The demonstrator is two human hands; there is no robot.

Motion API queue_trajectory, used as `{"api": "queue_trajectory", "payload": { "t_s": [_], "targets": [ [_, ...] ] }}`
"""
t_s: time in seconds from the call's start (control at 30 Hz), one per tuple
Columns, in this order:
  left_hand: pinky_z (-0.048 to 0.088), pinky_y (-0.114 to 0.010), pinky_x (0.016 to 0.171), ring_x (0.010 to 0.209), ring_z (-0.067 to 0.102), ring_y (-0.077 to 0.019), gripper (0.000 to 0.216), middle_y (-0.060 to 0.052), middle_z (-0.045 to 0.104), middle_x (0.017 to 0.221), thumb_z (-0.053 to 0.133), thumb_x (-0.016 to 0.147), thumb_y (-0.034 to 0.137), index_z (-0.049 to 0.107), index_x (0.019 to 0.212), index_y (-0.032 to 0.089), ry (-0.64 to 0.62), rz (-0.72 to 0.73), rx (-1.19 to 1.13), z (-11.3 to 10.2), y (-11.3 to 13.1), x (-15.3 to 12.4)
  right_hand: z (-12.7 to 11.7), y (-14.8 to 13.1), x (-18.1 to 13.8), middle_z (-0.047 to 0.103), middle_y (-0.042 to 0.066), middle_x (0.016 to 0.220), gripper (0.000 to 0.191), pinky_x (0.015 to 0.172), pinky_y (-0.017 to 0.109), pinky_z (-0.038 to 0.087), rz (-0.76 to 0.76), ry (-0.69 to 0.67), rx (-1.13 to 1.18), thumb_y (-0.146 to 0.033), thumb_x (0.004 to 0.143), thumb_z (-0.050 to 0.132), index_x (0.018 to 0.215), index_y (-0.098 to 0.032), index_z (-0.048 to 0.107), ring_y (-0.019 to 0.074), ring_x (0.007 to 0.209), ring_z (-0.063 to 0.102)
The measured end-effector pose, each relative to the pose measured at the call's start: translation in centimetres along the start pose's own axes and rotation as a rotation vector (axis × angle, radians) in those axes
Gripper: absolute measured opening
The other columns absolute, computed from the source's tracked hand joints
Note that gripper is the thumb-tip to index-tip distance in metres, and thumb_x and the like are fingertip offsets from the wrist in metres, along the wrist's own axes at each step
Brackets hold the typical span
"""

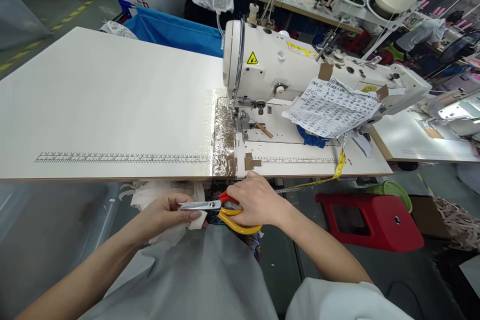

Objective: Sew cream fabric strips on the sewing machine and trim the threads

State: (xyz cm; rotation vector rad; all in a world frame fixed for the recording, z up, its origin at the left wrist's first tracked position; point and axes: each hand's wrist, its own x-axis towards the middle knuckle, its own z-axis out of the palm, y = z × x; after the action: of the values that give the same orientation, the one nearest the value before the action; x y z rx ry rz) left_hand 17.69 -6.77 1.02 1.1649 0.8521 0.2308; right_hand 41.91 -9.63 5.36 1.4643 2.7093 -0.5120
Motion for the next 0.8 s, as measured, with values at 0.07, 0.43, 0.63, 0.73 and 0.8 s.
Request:
{"api": "queue_trajectory", "payload": {
  "t_s": [0.07, 0.43, 0.63, 0.73, 0.8],
  "targets": [
    [0.021, -0.023, 0.051, 0.053, 0.031, -0.0093, 0.044, 0.002, 0.044, 0.055, 0.073, 0.071, 0.056, 0.061, 0.059, 0.014, -0.019, 0.003, -0.017, -0.1, -0.2, 0.0, 0.2, 0.3, 0.0, 0.048, -0.005, 0.056, 0.027, 0.067, 0.029, 0.023, -0.007, -0.002, -0.007, -0.036, 0.080, 0.060, 0.065, -0.019, 0.045, 0.0092, 0.053, 0.025],
    [0.038, -0.023, 0.059, 0.066, 0.054, -0.0151, 0.041, -0.005, 0.068, 0.073, 0.070, 0.079, 0.056, 0.072, 0.075, 0.015, 0.025, 0.039, 0.030, -0.4, -1.2, -0.1, -0.3, 3.0, -1.4, 0.045, -0.004, 0.058, 0.044, 0.055, 0.024, 0.026, 0.272, 0.051, 0.353, -0.059, 0.084, 0.053, 0.064, -0.022, 0.040, 0.0105, 0.054, 0.036],
    [0.033, -0.024, 0.049, 0.052, 0.046, -0.0128, 0.037, -0.003, 0.066, 0.066, 0.059, 0.087, 0.053, 0.072, 0.084, 0.018, 0.379, 0.232, 0.398, -0.7, -2.0, -2.1, -3.2, 11.1, -2.8, 0.060, 0.003, 0.068, 0.030, 0.055, 0.028, 0.032, 0.855, 0.251, 0.117, -0.051, 0.080, 0.057, 0.074, -0.021, 0.054, 0.0183, 0.060, 0.051],
    [0.040, -0.024, 0.054, 0.064, 0.058, -0.0155, 0.020, -0.003, 0.073, 0.084, 0.061, 0.089, 0.040, 0.070, 0.087, 0.022, 0.473, 0.441, 0.529, -1.1, -2.2, -2.9, -4.0, 12.3, -2.7, 0.065, 0.014, 0.087, 0.024, 0.064, 0.033, 0.038, 0.907, 0.346, 0.014, -0.041, 0.082, 0.055, 0.082, -0.018, 0.061, 0.0280, 0.082, 0.058],
    [0.047, -0.025, 0.063, 0.081, 0.064, -0.0183, 0.008, -0.003, 0.075, 0.095, 0.062, 0.089, 0.028, 0.068, 0.090, 0.023, 0.497, 0.588, 0.575, -1.2, -2.3, -3.4, -3.4, 10.5, -2.7, 0.065, 0.018, 0.103, 0.025, 0.074, 0.036, 0.041, 0.867, 0.501, 0.018, -0.038, 0.087, 0.049, 0.091, -0.016, 0.062, 0.0307, 0.098, 0.058]
  ]
}}
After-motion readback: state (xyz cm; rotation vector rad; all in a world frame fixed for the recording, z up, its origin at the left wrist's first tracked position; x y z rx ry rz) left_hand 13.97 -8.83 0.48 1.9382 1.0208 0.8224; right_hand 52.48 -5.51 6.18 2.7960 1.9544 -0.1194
